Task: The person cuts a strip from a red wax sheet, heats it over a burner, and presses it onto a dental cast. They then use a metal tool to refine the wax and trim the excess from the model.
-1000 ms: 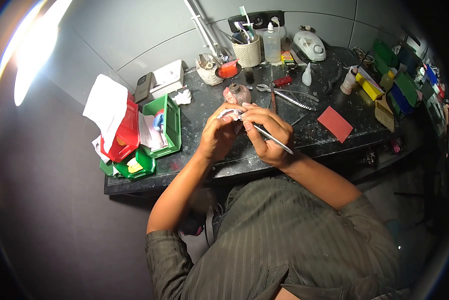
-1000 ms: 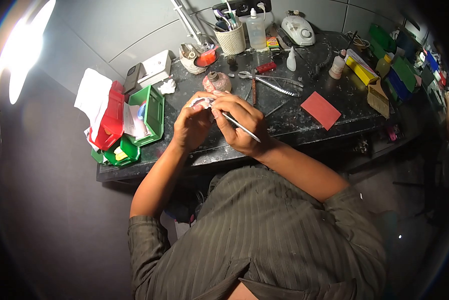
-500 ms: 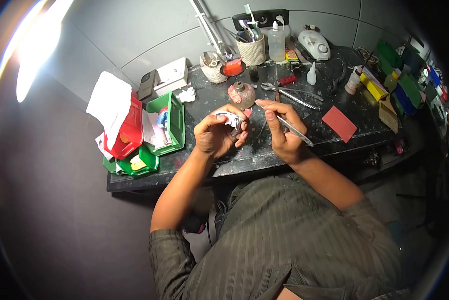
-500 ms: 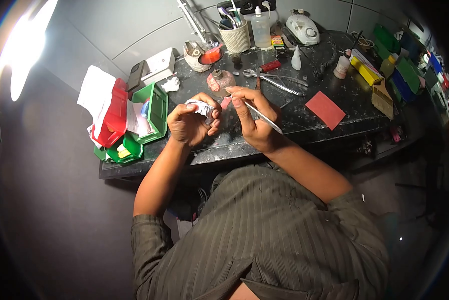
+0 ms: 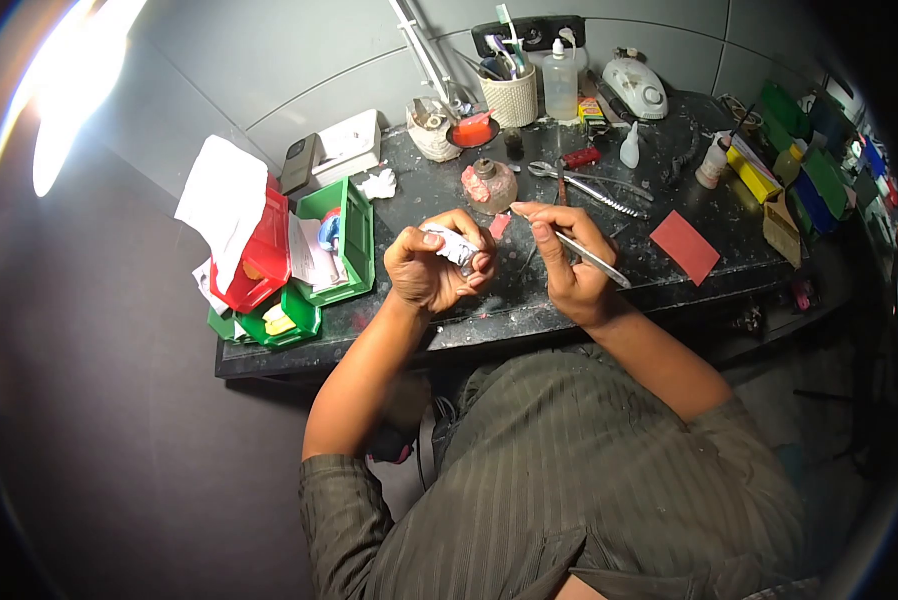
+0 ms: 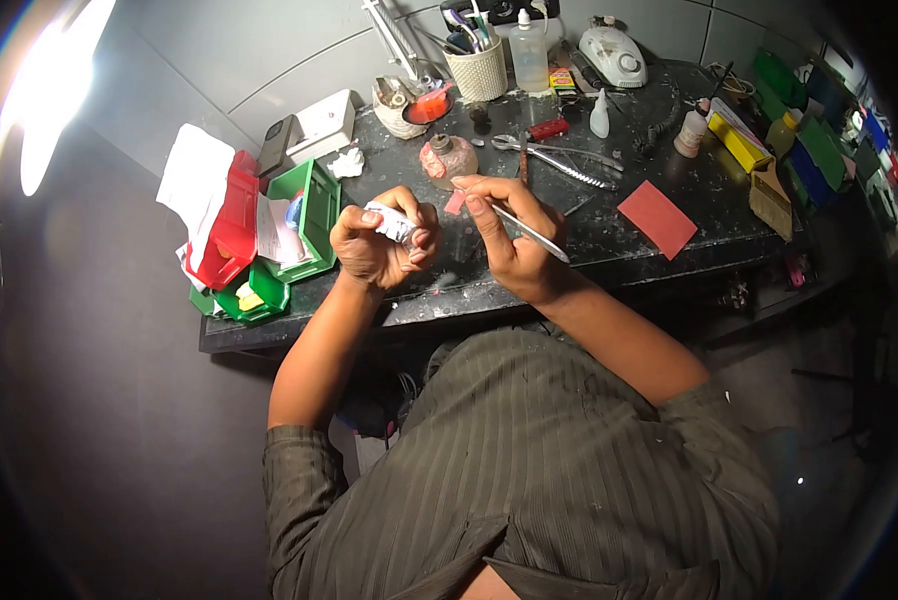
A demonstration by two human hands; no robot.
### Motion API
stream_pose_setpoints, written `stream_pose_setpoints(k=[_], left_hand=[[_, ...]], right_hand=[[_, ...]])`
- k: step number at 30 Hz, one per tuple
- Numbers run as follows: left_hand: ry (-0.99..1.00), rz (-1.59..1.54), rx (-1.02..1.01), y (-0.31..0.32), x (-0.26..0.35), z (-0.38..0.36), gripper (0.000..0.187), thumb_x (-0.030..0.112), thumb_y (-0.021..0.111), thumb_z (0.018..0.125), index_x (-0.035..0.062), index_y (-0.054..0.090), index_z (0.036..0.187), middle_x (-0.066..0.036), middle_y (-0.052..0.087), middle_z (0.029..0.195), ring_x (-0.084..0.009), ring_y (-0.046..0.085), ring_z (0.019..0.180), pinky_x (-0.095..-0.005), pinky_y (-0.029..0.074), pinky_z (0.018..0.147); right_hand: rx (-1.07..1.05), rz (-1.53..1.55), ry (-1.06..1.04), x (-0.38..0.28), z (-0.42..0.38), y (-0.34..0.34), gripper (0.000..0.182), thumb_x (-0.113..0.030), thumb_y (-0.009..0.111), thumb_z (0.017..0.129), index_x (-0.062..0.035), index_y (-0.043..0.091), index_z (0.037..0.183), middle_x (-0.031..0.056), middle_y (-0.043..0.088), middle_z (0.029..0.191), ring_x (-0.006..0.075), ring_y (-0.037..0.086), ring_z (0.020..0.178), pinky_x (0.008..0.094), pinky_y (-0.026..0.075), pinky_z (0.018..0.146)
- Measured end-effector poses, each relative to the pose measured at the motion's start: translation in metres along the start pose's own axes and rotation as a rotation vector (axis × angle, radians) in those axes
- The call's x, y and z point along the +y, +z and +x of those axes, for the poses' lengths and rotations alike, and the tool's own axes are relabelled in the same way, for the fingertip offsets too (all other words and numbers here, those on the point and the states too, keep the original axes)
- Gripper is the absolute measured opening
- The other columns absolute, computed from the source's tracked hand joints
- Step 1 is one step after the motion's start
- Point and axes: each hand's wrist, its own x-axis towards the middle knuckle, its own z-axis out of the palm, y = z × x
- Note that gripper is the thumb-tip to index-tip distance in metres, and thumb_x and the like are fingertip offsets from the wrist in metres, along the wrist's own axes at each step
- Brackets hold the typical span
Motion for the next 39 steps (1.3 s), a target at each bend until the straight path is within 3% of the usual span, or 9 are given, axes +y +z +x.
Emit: stream_pose_setpoints(k=[5, 16, 18, 22, 23, 25, 33, 37, 39], left_hand=[[-0.019, -0.097, -0.088, 0.0, 0.002, 0.0, 0.051, 0.033, 0.054, 0.074, -0.0137, 0.06, 0.095, -0.025, 0.059, 0.08, -0.0287, 0.053, 0.061, -0.0349, 0.045, 0.052], [-0.036, 0.004, -0.015, 0.0, 0.003, -0.002, 0.049, 0.033, 0.054, 0.076, -0.0121, 0.061, 0.094, -0.023, 0.059, 0.08, -0.026, 0.053, 0.061, -0.0323, 0.044, 0.051], [-0.037, 0.047, -0.01, -0.001, 0.005, -0.002, 0.048, 0.034, 0.055, 0.077, -0.0104, 0.061, 0.094, -0.021, 0.056, 0.079, -0.0247, 0.051, 0.061, -0.0311, 0.044, 0.051], [0.007, 0.051, 0.027, -0.002, 0.005, -0.003, 0.045, 0.031, 0.056, 0.077, -0.0108, 0.061, 0.094, -0.022, 0.06, 0.078, -0.0247, 0.054, 0.057, -0.0294, 0.039, 0.042], [0.004, 0.083, 0.032, -0.003, 0.006, -0.004, 0.045, 0.033, 0.056, 0.078, -0.0097, 0.061, 0.093, -0.021, 0.058, 0.079, -0.0241, 0.053, 0.058, -0.0282, 0.04, 0.041], [0.01, 0.072, 0.016, -0.004, 0.006, -0.004, 0.044, 0.033, 0.056, 0.079, -0.0093, 0.061, 0.093, -0.021, 0.058, 0.08, -0.0245, 0.054, 0.059, -0.0287, 0.04, 0.04], [0.075, 0.037, 0.104, -0.009, 0.009, 0.0, 0.048, 0.036, 0.054, 0.082, -0.0081, 0.061, 0.1, -0.021, 0.059, 0.086, -0.0272, 0.056, 0.067, -0.0325, 0.047, 0.047], [0.098, -0.004, 0.146, -0.012, 0.013, -0.002, 0.064, 0.048, 0.044, 0.089, -0.0092, 0.06, 0.113, -0.02, 0.059, 0.092, -0.028, 0.056, 0.073, -0.0348, 0.046, 0.051], [0.128, 0.012, 0.201, -0.016, 0.015, -0.001, 0.068, 0.049, 0.041, 0.092, -0.0087, 0.057, 0.124, -0.02, 0.061, 0.095, -0.0287, 0.057, 0.074, -0.0367, 0.047, 0.055]], right_hand=[[-0.004, 0.0, -0.009, -0.001, 0.001, 0.001, 0.012, -0.006, 0.06, 0.101, 0.0038, 0.063, 0.107, 0.0171, 0.074, 0.106, 0.0198, 0.074, 0.091, 0.0302, 0.058, 0.079], [0.007, 0.086, 0.026, 0.006, -0.001, -0.002, 0.016, -0.011, 0.058, 0.103, 0.0042, 0.063, 0.105, 0.0158, 0.074, 0.104, 0.0188, 0.074, 0.088, 0.029, 0.057, 0.077], [-0.027, 0.276, 0.325, 0.0, 0.005, -0.011, 0.02, -0.015, 0.056, 0.105, 0.0039, 0.062, 0.101, 0.0148, 0.074, 0.1, 0.0173, 0.073, 0.085, 0.0275, 0.057, 0.074], [-0.129, 0.177, 0.581, 0.01, 0.026, -0.062, 0.04, -0.033, 0.054, 0.107, 0.0013, 0.062, 0.088, 0.0058, 0.065, 0.069, 0.0102, 0.06, 0.054, 0.0243, 0.047, 0.049], [-0.186, -0.048, 0.712, 0.005, 0.037, -0.082, 0.046, -0.036, 0.054, 0.106, 0.0004, 0.062, 0.079, 0.0041, 0.06, 0.061, 0.0085, 0.054, 0.051, 0.0264, 0.044, 0.048], [-0.354, -0.493, 0.561, 0.001, 0.052, -0.113, 0.055, -0.042, 0.054, 0.104, 0.0029, 0.059, 0.072, 0.0093, 0.057, 0.055, 0.0167, 0.059, 0.054, 0.0374, 0.045, 0.055], [-0.694, -1.139, 0.767, -0.001, 0.062, -0.185, 0.047, -0.04, 0.067, 0.094, 0.0034, 0.064, 0.076, 0.0245, 0.065, 0.07, 0.0447, 0.064, 0.07, 0.05, 0.048, 0.067], [-0.517, -1.253, 0.494, 0.0, 0.064, -0.172, 0.042, -0.036, 0.076, 0.088, 0.0019, 0.065, 0.075, 0.0243, 0.066, 0.074, 0.044, 0.065, 0.072, 0.0499, 0.049, 0.066], [-0.456, -1.074, 0.422, 0.005, 0.08, -0.148, 0.04, -0.033, 0.084, 0.081, 0.0007, 0.063, 0.074, 0.0172, 0.065, 0.069, 0.0282, 0.065, 0.062, 0.0397, 0.049, 0.06]])
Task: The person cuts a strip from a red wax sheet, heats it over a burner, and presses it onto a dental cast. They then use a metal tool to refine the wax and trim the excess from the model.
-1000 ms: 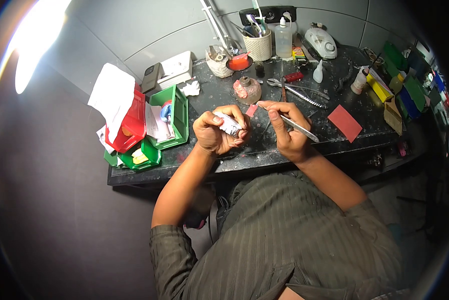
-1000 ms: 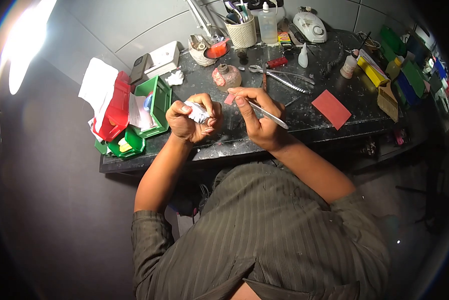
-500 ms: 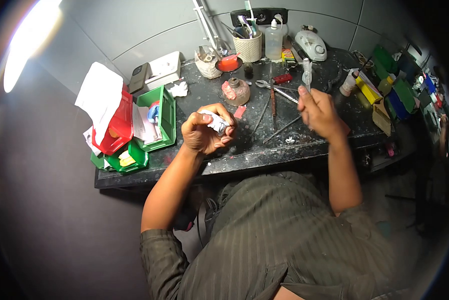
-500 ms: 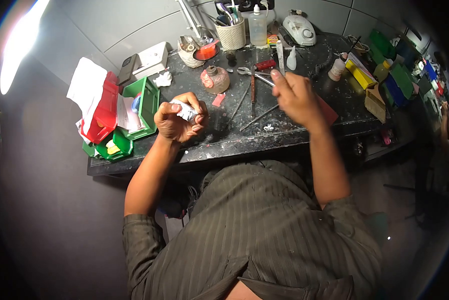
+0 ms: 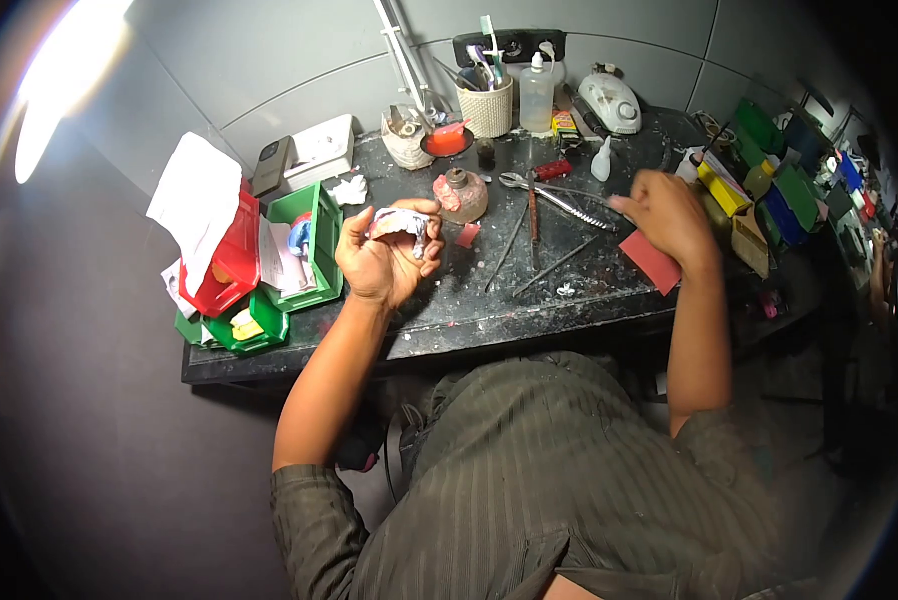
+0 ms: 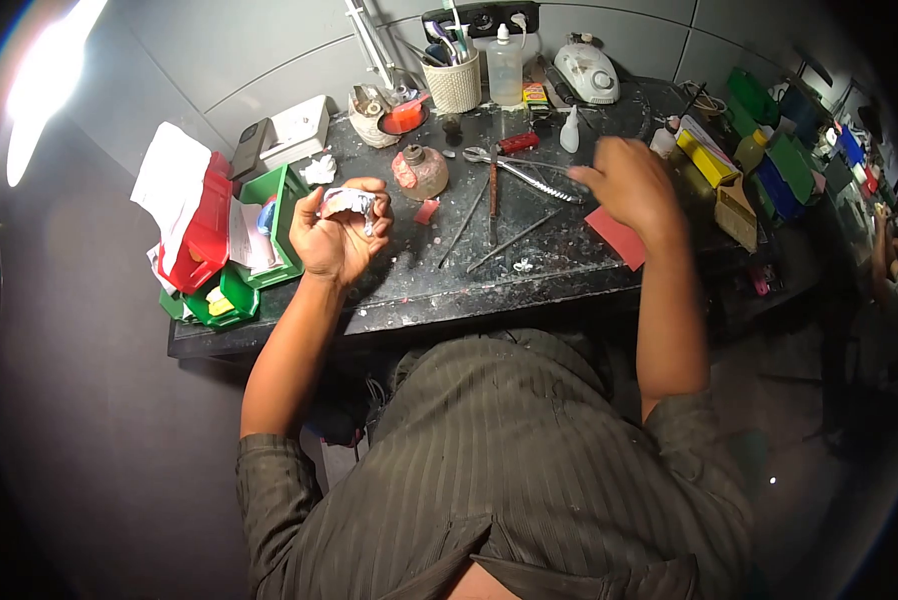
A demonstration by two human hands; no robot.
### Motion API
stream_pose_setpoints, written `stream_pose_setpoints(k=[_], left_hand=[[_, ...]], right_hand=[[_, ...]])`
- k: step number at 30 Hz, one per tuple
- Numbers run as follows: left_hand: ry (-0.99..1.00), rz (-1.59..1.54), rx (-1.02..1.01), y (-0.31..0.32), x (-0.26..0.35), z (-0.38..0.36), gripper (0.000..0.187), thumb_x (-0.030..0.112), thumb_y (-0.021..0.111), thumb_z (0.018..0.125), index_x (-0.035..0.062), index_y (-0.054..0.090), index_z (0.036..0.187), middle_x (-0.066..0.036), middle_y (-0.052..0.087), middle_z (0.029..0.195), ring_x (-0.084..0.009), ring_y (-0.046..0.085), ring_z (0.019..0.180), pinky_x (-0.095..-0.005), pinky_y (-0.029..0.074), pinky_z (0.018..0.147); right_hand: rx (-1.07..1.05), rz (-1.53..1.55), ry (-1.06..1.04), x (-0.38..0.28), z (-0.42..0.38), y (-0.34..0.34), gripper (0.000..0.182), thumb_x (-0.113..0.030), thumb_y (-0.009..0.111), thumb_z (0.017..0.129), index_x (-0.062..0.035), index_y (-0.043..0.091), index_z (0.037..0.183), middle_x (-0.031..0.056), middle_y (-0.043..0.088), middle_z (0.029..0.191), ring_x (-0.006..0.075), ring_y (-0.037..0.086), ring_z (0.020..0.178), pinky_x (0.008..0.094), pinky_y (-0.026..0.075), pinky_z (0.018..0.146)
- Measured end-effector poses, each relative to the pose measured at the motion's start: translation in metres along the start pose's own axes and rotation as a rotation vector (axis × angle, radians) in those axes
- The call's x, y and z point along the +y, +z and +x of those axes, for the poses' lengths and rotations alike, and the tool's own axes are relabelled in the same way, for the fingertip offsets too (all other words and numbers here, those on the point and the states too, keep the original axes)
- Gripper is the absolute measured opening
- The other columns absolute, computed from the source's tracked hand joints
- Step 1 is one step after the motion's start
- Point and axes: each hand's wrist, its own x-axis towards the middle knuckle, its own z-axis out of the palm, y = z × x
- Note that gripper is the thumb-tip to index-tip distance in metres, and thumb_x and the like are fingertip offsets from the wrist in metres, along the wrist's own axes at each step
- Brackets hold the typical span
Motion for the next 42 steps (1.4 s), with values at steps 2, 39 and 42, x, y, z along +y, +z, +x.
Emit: stream_pose_setpoints(k=[2, 39, 42], left_hand=[[0.007, 0.019, 0.027, -0.006, 0.002, 0.003, 0.069, 0.049, 0.039, 0.094, -0.0084, 0.056, 0.129, -0.019, 0.062, 0.096, -0.029, 0.058, 0.075, -0.0377, 0.048, 0.057], [0.591, 1.451, 0.317, -0.019, 0.008, 0.016, 0.044, 0.002, 0.08, 0.082, 0.0007, 0.062, 0.123, -0.01, 0.061, 0.126, -0.0196, 0.061, 0.117, -0.0337, 0.052, 0.097], [0.598, 1.403, 0.327, -0.016, 0.008, 0.015, 0.043, 0.004, 0.08, 0.081, 0.0007, 0.064, 0.12, -0.011, 0.062, 0.126, -0.0206, 0.062, 0.117, -0.0339, 0.054, 0.095]], right_hand=[[-0.135, 0.208, -0.001, -0.029, 0.022, 0.009, 0.041, -0.034, 0.085, 0.079, 0.0005, 0.064, 0.073, 0.0157, 0.065, 0.066, 0.0279, 0.065, 0.061, 0.0389, 0.049, 0.059], [-0.117, 1.477, -0.213, -0.054, 0.07, 0.09, 0.018, 0.001, 0.066, 0.092, 0.0035, 0.061, 0.109, 0.0139, 0.071, 0.098, 0.018, 0.073, 0.086, 0.0298, 0.062, 0.079], [-0.02, 1.506, -0.287, -0.057, 0.072, 0.101, 0.021, 0.004, 0.066, 0.091, 0.0053, 0.059, 0.112, 0.018, 0.07, 0.106, 0.0224, 0.073, 0.096, 0.0348, 0.062, 0.088]])
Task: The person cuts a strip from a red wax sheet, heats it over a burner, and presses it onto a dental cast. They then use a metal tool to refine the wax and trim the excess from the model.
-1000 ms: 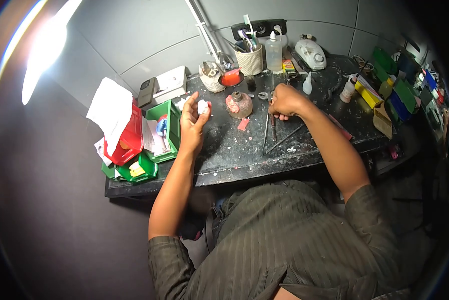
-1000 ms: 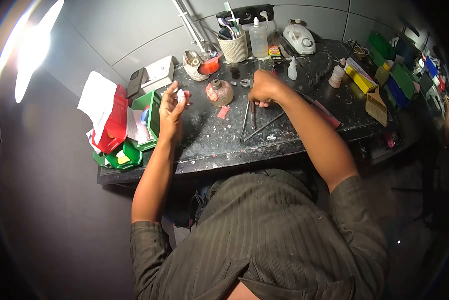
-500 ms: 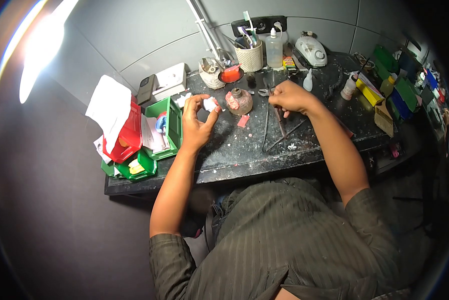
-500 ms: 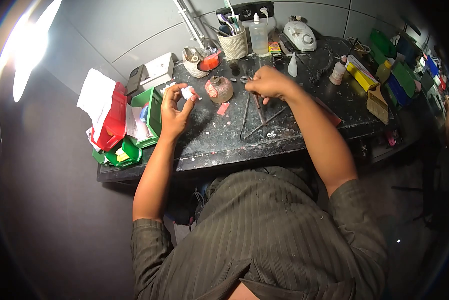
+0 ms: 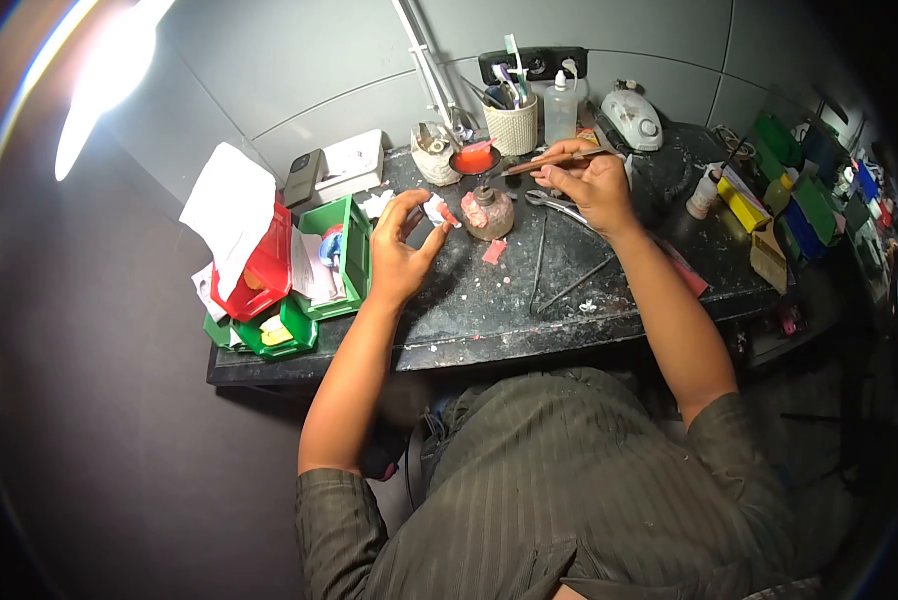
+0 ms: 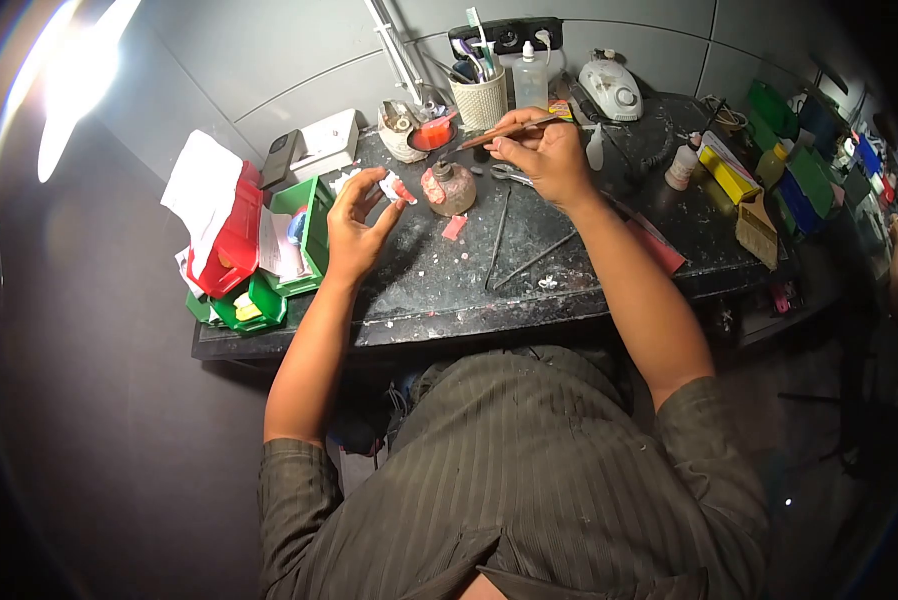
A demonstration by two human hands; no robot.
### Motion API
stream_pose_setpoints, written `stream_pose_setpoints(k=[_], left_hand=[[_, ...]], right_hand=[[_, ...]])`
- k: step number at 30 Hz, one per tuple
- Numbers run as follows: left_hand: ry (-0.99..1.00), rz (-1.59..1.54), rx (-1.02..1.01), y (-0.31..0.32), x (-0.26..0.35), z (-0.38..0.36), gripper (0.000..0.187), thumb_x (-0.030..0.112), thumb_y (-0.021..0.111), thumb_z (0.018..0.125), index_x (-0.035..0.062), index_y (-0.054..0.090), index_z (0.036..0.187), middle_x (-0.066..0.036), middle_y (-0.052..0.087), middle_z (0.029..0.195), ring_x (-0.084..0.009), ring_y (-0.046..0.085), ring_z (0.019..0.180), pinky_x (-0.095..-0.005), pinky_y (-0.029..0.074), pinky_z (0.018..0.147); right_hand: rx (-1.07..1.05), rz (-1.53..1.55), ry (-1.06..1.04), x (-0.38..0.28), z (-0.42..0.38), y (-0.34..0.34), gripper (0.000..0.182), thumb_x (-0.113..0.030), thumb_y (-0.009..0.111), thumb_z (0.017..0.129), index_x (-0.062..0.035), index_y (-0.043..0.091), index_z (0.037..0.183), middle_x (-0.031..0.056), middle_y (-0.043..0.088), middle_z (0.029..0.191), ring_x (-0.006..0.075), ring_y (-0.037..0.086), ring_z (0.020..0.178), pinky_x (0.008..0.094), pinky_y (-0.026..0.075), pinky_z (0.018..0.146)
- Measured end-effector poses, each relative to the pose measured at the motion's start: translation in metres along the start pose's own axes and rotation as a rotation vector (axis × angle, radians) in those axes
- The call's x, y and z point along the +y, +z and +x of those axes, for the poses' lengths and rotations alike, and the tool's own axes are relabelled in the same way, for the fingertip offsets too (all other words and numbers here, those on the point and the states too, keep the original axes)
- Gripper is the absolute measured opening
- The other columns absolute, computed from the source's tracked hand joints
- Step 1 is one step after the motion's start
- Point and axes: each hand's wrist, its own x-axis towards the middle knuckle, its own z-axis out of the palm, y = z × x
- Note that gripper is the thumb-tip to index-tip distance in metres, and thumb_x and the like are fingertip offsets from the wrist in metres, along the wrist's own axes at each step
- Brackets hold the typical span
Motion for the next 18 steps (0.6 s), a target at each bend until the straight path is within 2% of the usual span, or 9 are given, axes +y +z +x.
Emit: stream_pose_setpoints(k=[5, 8, 11, 13, 18], left_hand=[[-0.022, -0.051, -0.015, -0.001, 0.001, 0.0, 0.042, 0.002, 0.079, 0.081, 0.001, 0.064, 0.12, -0.009, 0.061, 0.127, -0.0196, 0.062, 0.118, -0.0349, 0.054, 0.096], [-0.061, -0.077, -0.072, -0.002, 0.0, -0.001, 0.048, -0.003, 0.078, 0.082, 0.0014, 0.061, 0.126, -0.007, 0.057, 0.135, -0.0197, 0.057, 0.126, -0.0362, 0.049, 0.103], [-0.025, -0.106, -0.038, -0.001, 0.002, -0.001, 0.043, 0.001, 0.078, 0.081, 0.0005, 0.063, 0.121, -0.009, 0.061, 0.127, -0.0196, 0.061, 0.12, -0.0355, 0.054, 0.099], [-0.055, -0.141, -0.081, -0.002, 0.002, -0.002, 0.047, -0.004, 0.077, 0.082, -0.0008, 0.061, 0.126, -0.009, 0.056, 0.136, -0.0208, 0.056, 0.127, -0.0384, 0.049, 0.106], [-0.027, -0.175, -0.092, -0.001, -0.001, -0.001, 0.048, -0.006, 0.077, 0.081, -0.0041, 0.06, 0.126, -0.013, 0.056, 0.136, -0.0225, 0.057, 0.126, -0.0398, 0.048, 0.108]], right_hand=[[-0.003, -0.004, -0.037, 0.002, 0.0, 0.003, 0.021, 0.004, 0.065, 0.092, 0.0064, 0.059, 0.112, 0.0188, 0.07, 0.108, 0.0233, 0.072, 0.098, 0.0356, 0.061, 0.091], [0.001, 0.002, -0.031, 0.001, 0.0, 0.003, 0.022, 0.004, 0.065, 0.092, 0.0067, 0.059, 0.113, 0.0194, 0.069, 0.108, 0.0241, 0.072, 0.099, 0.036, 0.061, 0.091], [0.001, 0.007, -0.027, -0.001, -0.001, 0.004, 0.022, 0.004, 0.065, 0.092, 0.0073, 0.059, 0.113, 0.0201, 0.069, 0.108, 0.0248, 0.072, 0.099, 0.0362, 0.061, 0.091], [-0.001, 0.019, -0.032, -0.001, 0.0, 0.004, 0.021, 0.004, 0.064, 0.093, 0.0075, 0.059, 0.112, 0.0204, 0.069, 0.108, 0.025, 0.072, 0.099, 0.036, 0.062, 0.091], [0.03, 0.052, 0.055, -0.009, -0.002, 0.008, 0.015, 0.005, 0.06, 0.096, 0.0081, 0.06, 0.11, 0.0214, 0.067, 0.112, 0.0295, 0.07, 0.105, 0.0383, 0.062, 0.092]])
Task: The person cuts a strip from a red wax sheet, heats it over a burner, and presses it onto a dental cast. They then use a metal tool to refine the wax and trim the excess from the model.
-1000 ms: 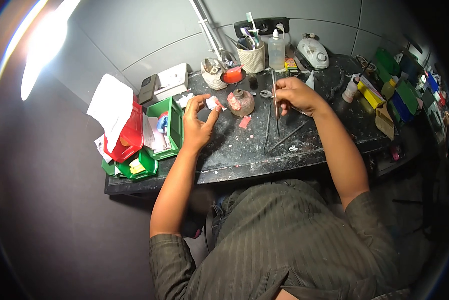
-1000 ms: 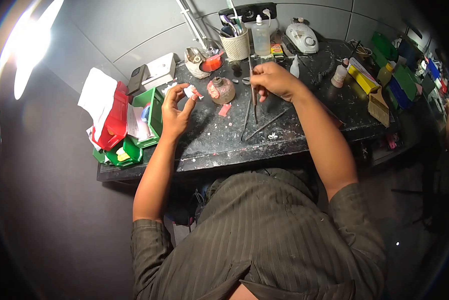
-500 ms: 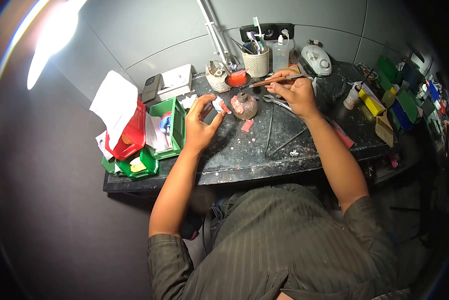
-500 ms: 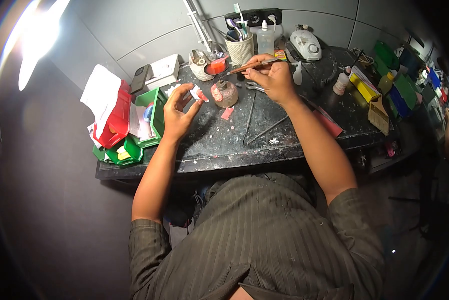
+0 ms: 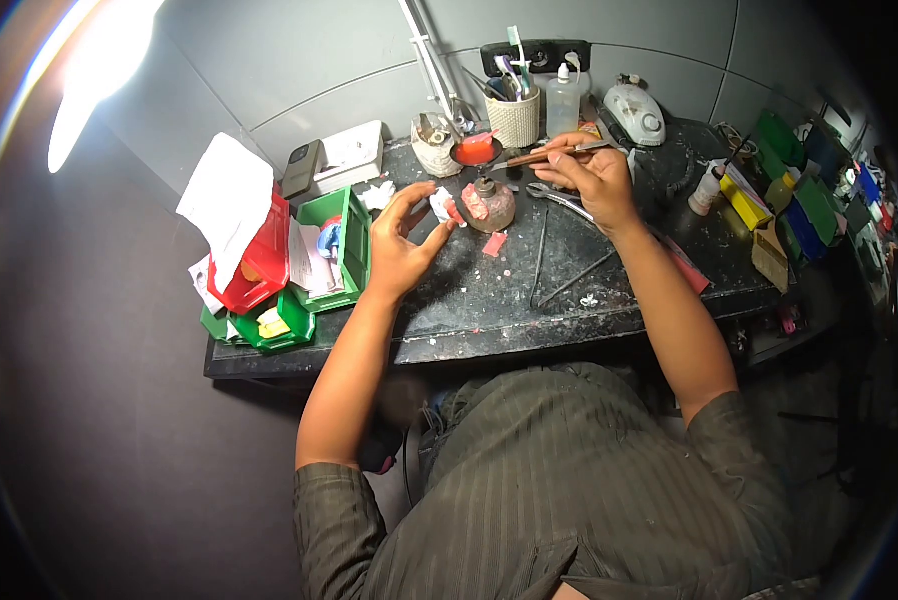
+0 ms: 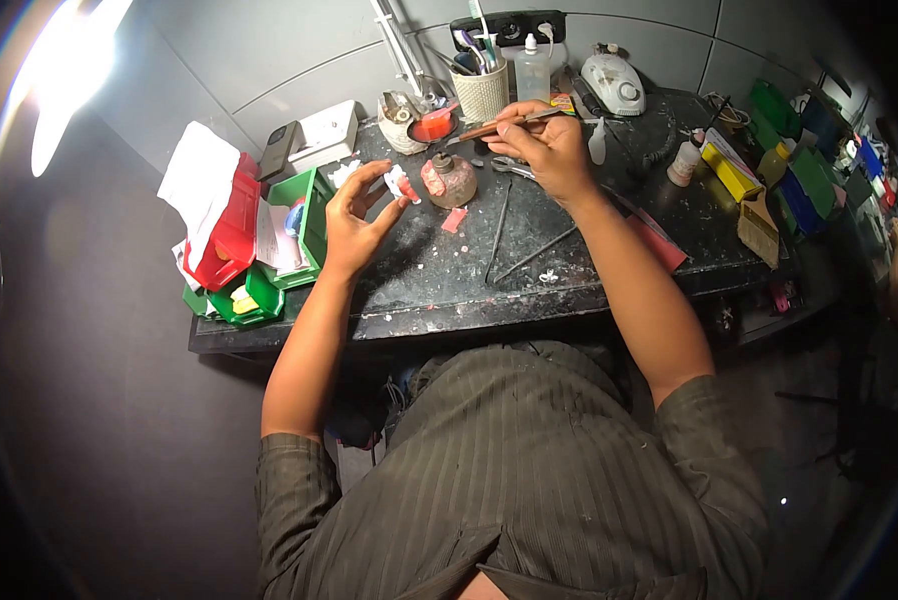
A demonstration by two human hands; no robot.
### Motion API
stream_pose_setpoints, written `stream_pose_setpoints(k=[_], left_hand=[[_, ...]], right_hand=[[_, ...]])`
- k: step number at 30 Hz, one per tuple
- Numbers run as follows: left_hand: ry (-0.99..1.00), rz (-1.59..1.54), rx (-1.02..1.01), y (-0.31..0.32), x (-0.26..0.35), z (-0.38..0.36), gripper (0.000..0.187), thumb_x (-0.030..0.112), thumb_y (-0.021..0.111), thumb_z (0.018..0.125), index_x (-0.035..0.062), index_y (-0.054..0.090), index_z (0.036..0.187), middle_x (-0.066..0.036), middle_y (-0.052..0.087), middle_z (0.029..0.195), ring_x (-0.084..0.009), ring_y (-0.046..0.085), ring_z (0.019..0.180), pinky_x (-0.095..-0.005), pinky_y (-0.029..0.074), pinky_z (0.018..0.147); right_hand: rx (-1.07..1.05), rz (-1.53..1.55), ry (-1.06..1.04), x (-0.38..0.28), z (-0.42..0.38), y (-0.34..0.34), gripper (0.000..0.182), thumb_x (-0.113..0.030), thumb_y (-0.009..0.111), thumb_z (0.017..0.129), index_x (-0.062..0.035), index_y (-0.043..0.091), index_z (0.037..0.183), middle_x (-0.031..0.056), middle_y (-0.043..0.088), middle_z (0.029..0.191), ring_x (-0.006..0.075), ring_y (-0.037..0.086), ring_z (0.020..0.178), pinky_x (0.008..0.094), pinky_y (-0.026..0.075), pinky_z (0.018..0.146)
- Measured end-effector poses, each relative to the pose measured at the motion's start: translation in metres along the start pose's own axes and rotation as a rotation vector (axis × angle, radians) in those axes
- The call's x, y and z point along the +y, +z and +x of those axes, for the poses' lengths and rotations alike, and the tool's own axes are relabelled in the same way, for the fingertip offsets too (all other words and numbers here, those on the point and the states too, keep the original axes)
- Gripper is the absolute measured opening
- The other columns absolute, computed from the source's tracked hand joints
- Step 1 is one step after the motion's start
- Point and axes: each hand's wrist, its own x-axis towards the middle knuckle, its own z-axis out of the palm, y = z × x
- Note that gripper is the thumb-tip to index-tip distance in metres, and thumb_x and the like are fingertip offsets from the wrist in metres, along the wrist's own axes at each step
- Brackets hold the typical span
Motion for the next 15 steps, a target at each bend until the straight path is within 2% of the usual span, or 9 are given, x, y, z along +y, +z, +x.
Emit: stream_pose_setpoints(k=[6, 8, 9, 11, 15], left_hand=[[0.037, 0.052, 0.003, 0.0, 0.0, 0.0, 0.049, -0.006, 0.078, 0.08, -0.0051, 0.061, 0.125, -0.014, 0.06, 0.132, -0.0232, 0.059, 0.123, -0.0387, 0.049, 0.107], [0.049, 0.077, 0.011, -0.001, 0.0, 0.001, 0.048, -0.005, 0.079, 0.08, -0.0048, 0.062, 0.125, -0.014, 0.061, 0.131, -0.0231, 0.06, 0.122, -0.0381, 0.05, 0.106], [0.066, 0.126, 0.013, -0.002, 0.0, 0.001, 0.048, -0.004, 0.08, 0.079, -0.0043, 0.063, 0.124, -0.014, 0.062, 0.13, -0.0226, 0.061, 0.121, -0.037, 0.05, 0.104], [0.081, 0.176, 0.019, -0.003, 0.001, 0.001, 0.048, -0.002, 0.08, 0.079, -0.0039, 0.063, 0.124, -0.014, 0.063, 0.13, -0.0222, 0.062, 0.12, -0.036, 0.051, 0.102], [0.107, 0.233, 0.012, -0.003, 0.002, 0.002, 0.05, 0.0, 0.082, 0.077, -0.0029, 0.065, 0.124, -0.014, 0.066, 0.128, -0.0213, 0.063, 0.118, -0.034, 0.051, 0.1]], right_hand=[[-0.031, 0.002, -0.044, -0.002, -0.002, 0.004, 0.013, 0.003, 0.059, 0.097, 0.0082, 0.06, 0.109, 0.023, 0.068, 0.111, 0.0307, 0.07, 0.105, 0.0395, 0.062, 0.092], [-0.018, -0.017, -0.217, -0.004, -0.002, 0.005, 0.015, 0.003, 0.058, 0.097, 0.0085, 0.06, 0.111, 0.022, 0.068, 0.113, 0.0304, 0.069, 0.107, 0.039, 0.061, 0.093], [-0.021, -0.018, -0.215, -0.003, -0.001, 0.005, 0.015, 0.003, 0.058, 0.097, 0.0085, 0.06, 0.111, 0.022, 0.068, 0.113, 0.0304, 0.069, 0.107, 0.039, 0.061, 0.093], [0.028, -0.152, -0.295, 0.001, 0.001, 0.006, 0.016, 0.001, 0.06, 0.097, 0.0067, 0.061, 0.112, 0.0185, 0.069, 0.112, 0.0238, 0.07, 0.105, 0.0332, 0.061, 0.092], [0.003, -0.167, -0.267, 0.008, 0.001, 0.007, 0.017, 0.002, 0.06, 0.097, 0.0072, 0.061, 0.113, 0.0165, 0.069, 0.113, 0.0219, 0.069, 0.106, 0.0325, 0.06, 0.093]])
